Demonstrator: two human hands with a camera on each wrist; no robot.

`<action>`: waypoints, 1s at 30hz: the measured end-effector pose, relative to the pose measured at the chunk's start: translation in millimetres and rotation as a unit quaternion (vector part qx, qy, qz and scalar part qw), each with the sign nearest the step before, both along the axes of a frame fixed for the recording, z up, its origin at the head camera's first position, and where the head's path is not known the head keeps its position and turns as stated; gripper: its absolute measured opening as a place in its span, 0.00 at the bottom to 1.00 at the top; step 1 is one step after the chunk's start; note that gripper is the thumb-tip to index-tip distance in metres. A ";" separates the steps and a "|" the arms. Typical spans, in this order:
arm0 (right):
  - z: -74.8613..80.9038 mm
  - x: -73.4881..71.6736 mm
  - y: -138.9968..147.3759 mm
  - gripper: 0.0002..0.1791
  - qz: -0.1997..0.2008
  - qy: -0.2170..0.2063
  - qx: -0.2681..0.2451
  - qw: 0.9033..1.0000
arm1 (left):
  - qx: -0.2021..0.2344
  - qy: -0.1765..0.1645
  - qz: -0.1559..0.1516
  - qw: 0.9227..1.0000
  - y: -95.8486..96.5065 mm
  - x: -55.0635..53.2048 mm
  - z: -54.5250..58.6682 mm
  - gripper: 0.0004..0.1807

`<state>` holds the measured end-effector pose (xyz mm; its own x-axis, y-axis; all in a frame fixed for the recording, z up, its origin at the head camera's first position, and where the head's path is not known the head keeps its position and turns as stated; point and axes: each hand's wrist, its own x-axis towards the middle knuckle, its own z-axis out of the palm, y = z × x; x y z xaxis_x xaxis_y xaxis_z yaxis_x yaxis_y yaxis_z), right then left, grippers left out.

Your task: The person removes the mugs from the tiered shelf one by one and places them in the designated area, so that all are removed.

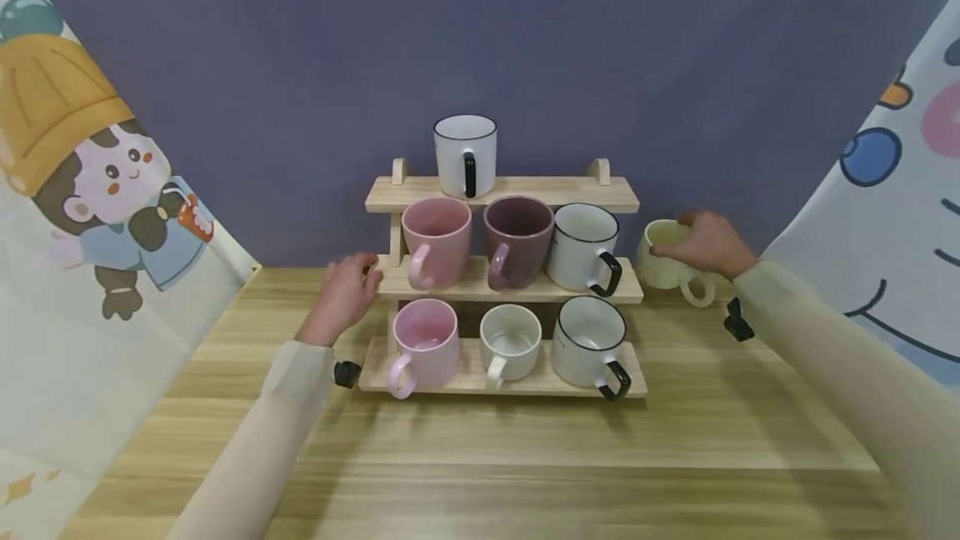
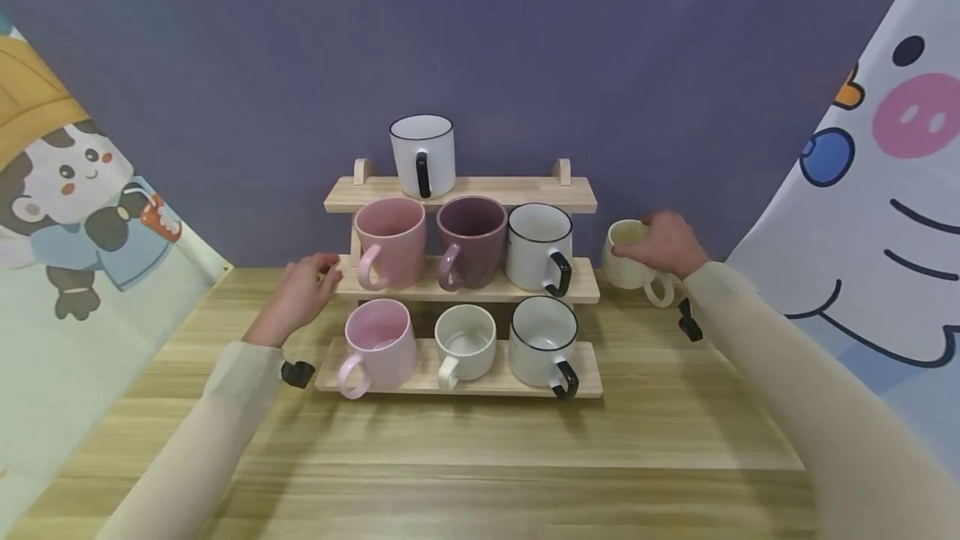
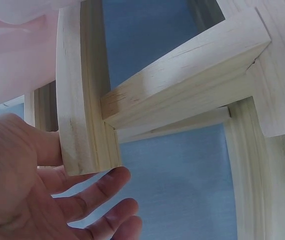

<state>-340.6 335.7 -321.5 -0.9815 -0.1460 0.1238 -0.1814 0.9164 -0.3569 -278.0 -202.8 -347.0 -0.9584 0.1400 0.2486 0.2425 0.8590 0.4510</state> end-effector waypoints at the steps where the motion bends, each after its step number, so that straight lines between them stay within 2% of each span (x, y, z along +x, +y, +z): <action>1: -4.0 -0.9 -1.5 0.49 0.004 -0.002 -0.002 1.000 | 0.000 0.002 0.000 1.000 0.3 -0.4 -0.1 0.21; 5: -20.7 -6.3 -6.1 0.46 0.008 -0.012 -0.015 1.000 | 0.005 0.000 0.002 1.000 1.8 -0.3 -0.7 0.22; 11: -36.9 -15.2 -12.9 0.51 -0.011 -0.042 -0.023 0.999 | 0.005 0.002 0.002 1.000 1.8 -0.2 -0.6 0.22; 17: -42.1 -17.4 -16.4 0.51 -0.015 -0.077 -0.005 0.997 | 0.009 -0.002 0.000 1.000 1.6 0.4 -0.8 0.22; 30: -45.6 -19.9 -16.9 0.54 -0.015 -0.099 -0.015 0.995 | 0.014 -0.005 0.000 1.000 0.5 1.7 -1.6 0.22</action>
<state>-360.5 318.8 -367.1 -0.9909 -0.1152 -0.0694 -0.0769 0.9086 -0.4106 -276.3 -202.3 -348.6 -0.9608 0.1338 0.2429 0.2385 0.8456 0.4776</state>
